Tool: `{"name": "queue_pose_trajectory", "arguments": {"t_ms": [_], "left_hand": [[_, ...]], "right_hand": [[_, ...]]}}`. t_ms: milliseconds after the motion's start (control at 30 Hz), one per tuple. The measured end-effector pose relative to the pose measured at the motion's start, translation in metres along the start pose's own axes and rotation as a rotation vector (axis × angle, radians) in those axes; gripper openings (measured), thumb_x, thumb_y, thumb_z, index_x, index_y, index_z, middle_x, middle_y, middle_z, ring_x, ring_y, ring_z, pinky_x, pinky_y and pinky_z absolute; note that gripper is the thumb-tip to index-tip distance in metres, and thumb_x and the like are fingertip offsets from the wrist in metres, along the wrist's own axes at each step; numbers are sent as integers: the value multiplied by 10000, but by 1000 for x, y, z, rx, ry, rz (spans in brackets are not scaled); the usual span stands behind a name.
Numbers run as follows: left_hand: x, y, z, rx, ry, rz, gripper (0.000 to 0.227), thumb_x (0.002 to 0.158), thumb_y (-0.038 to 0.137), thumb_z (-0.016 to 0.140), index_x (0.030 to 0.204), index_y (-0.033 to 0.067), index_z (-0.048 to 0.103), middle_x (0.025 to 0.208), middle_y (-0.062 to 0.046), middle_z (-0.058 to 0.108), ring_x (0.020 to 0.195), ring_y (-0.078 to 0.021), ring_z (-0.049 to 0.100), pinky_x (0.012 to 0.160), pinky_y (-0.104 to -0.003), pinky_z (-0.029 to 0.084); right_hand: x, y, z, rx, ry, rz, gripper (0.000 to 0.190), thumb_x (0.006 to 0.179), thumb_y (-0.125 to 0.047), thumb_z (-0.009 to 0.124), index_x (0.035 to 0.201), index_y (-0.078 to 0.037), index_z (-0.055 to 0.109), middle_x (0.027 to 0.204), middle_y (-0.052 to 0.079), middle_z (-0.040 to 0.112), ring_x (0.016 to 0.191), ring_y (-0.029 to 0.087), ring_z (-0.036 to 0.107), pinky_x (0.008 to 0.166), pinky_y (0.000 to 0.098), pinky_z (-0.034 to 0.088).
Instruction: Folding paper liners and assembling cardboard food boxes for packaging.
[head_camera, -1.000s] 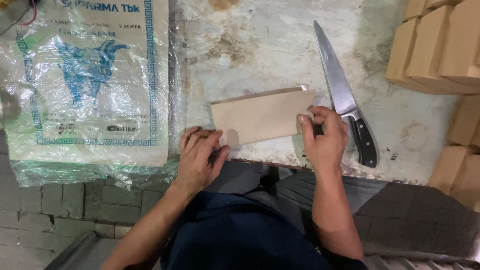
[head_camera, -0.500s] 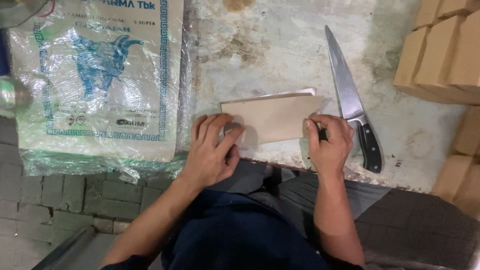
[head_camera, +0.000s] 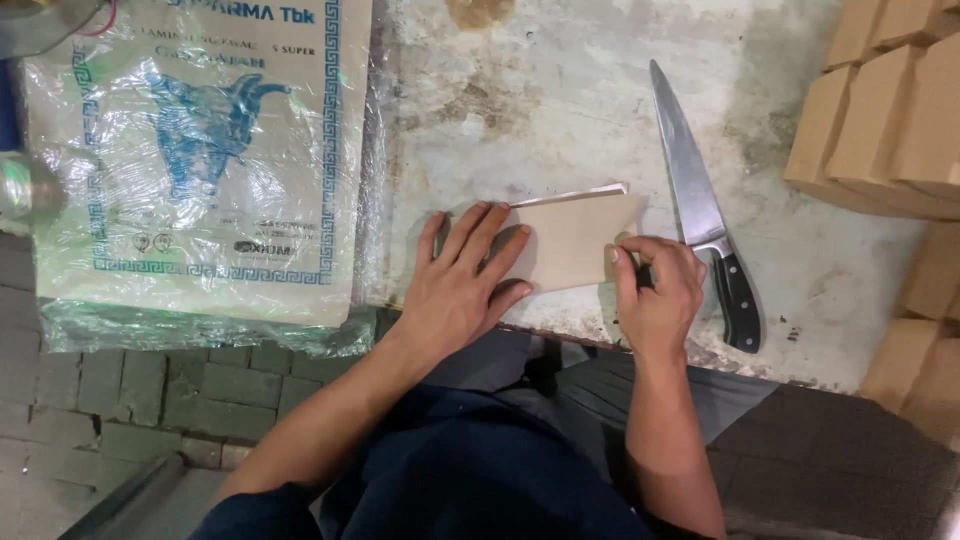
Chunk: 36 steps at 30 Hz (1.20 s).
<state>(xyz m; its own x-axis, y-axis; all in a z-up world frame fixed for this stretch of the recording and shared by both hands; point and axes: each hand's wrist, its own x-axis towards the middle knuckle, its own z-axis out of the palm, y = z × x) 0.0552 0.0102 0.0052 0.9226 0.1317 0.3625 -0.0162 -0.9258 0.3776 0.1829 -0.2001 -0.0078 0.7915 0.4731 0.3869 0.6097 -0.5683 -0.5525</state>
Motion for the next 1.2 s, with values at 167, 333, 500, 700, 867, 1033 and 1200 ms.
{"name": "queue_pose_trajectory", "arguments": {"t_ms": [167,333,500,700,867,1033,1200], "left_hand": [[0,-2,2,23,-11,-4,555,929,460,642,1379,144,562,1398,-170,527,1344,-335,469,1062,-600,314],[-1,-4,3,38,-27,0,564,946,478,614,1394,143,549,1409,-162,521,1350,-328,462,1063,-591,308],[-2,-4,5,43,-45,-5,574,950,478,604,1409,141,533,1429,-158,510,1367,-318,443,1071,-588,294],[-2,-3,5,30,-67,-18,570,958,479,592,1414,144,527,1446,-155,501,1383,-306,424,1078,-589,280],[-4,-1,4,34,-63,-32,549,965,468,590,1411,155,526,1452,-143,499,1399,-290,412,1085,-588,278],[-1,-3,4,50,-53,-36,534,944,457,622,1376,149,553,1452,-138,502,1400,-283,414,1085,-577,284],[-1,-4,5,73,-36,-39,570,931,496,627,1397,178,547,1460,-119,512,1394,-255,432,1089,-544,318]], "right_hand": [[0,-3,-1,41,-8,37,162,932,-193,785,1049,-125,697,961,-16,702,896,220,633,904,362,400],[1,0,0,30,-20,5,221,904,-224,803,1076,-132,701,950,-6,673,948,245,632,920,378,400],[0,7,3,17,9,-57,243,873,-239,826,1035,-116,693,963,15,573,1058,293,594,970,408,409],[11,-30,-7,-172,-3,-186,339,976,-338,677,1223,-110,630,1283,70,534,1239,283,496,1005,413,313],[23,-78,5,-133,-164,-262,326,1028,-258,543,1302,-89,594,1343,99,575,1328,256,482,1068,395,271],[21,-65,37,-191,-397,-310,462,1016,-214,483,1458,-81,467,1520,117,456,1435,270,367,1168,499,172],[22,-58,39,-194,-436,-310,504,1042,-280,444,1521,-130,398,1568,79,398,1460,251,324,1174,535,93]]}}
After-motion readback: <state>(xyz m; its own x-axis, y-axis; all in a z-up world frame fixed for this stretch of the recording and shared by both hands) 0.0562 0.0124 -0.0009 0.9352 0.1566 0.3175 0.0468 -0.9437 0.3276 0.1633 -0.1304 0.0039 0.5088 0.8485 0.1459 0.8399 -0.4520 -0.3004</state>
